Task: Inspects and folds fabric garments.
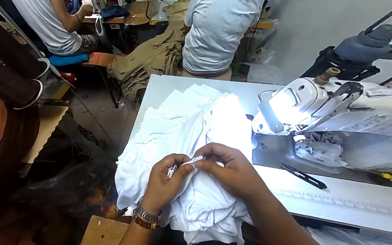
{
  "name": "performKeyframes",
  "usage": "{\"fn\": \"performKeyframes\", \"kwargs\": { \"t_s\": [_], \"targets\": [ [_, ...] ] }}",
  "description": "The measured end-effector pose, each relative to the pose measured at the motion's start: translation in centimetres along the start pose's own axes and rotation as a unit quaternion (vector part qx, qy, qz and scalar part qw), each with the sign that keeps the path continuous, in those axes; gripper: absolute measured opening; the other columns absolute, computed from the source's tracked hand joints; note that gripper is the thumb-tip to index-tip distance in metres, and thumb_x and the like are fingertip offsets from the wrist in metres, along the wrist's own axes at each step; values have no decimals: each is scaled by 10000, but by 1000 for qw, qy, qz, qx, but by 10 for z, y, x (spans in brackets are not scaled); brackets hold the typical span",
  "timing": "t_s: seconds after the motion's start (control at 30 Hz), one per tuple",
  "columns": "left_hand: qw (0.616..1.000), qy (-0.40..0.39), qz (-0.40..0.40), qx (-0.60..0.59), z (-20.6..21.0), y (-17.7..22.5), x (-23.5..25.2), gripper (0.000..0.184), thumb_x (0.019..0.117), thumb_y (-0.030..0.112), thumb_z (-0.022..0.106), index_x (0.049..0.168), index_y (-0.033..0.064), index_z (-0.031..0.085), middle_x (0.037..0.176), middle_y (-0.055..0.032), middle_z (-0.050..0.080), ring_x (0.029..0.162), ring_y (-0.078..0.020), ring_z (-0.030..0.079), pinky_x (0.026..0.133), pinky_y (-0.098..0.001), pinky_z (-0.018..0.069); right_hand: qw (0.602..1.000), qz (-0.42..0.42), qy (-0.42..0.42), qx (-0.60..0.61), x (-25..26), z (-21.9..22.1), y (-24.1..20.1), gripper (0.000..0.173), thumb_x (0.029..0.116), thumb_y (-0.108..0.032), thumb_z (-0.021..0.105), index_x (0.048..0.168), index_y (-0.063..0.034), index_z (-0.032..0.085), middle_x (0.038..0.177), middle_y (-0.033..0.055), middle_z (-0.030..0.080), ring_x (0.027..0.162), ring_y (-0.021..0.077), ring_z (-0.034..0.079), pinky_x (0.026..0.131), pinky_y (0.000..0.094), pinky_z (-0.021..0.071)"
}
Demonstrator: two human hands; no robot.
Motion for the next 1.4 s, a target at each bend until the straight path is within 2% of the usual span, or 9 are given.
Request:
{"fn": "performKeyframes", "kwargs": {
  "t_s": [0.17,0.3,0.4,0.5,0.6,0.7,0.87,1.2,1.4],
  "targets": [
    [999,35,-3,29,8,5,0,138,935,61,603,1007,54,720,867,30,710,787,-20,663,731,-196,565,999,-10,46,-14,-4,1,-2,65,917,-188,686,972,-153,692,802,-88,678,708,5,643,655,165,561],
    [997,72,5,41,11,3,0,84,923,89,670,968,64,737,840,25,722,759,-32,677,706,-210,584,998,16,53,-6,-4,-4,1,77,890,-189,729,958,-156,711,790,-90,687,694,5,641,638,162,552],
    [996,85,-10,30,11,0,0,80,920,88,683,971,71,742,859,24,728,782,-35,683,732,-213,585,987,91,56,119,-2,-9,6,176,899,-127,718,1075,-120,719,824,-28,662,628,31,592,559,166,519],
    [994,100,-42,-2,8,-6,-1,54,916,93,713,953,76,749,857,19,732,771,-44,682,722,-218,582,972,118,55,198,-4,-8,6,293,922,-73,614,1196,-106,711,979,6,662,658,44,586,581,173,527],
    [993,105,-51,-19,8,-11,-1,69,929,98,696,961,73,752,875,14,736,793,-52,688,738,-232,587,993,69,56,72,-9,-5,-1,368,972,-121,510,1293,-149,688,1007,-22,606,709,40,569,611,173,511],
    [993,104,-56,-13,7,-12,-2,91,941,105,672,972,70,751,880,15,733,815,-49,686,761,-233,580,993,25,103,-59,-15,-1,-9,431,965,-172,594,1392,-137,642,989,-42,625,801,18,592,676,160,519],
    [993,102,-59,-16,7,-14,-2,101,936,98,648,955,82,747,839,28,711,765,-39,658,711,-217,560,984,-4,178,-21,-22,0,-7,206,840,-109,785,1042,-76,771,968,-16,721,823,50,697,731,187,614],
    [995,89,-27,-34,11,-12,-2,111,895,45,640,944,44,739,828,30,707,772,-14,653,738,-195,555,984,-26,161,-75,-22,3,-9,147,892,-125,701,989,-88,805,878,-50,666,789,0,626,675,118,540],
    [994,99,-43,-29,12,-18,-3,88,880,52,662,898,74,746,776,42,687,711,-12,631,670,-186,542,983,-45,153,-96,-19,7,-8,147,900,-139,705,993,-94,809,847,-62,635,758,-22,590,642,94,503]
  ]
}}
Point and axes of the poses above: each hand's wrist, its own x-axis towards the middle knuckle, its own z-axis out of the palm, y = z × x, the point moved 7 cm from there along x, towards the middle knuckle
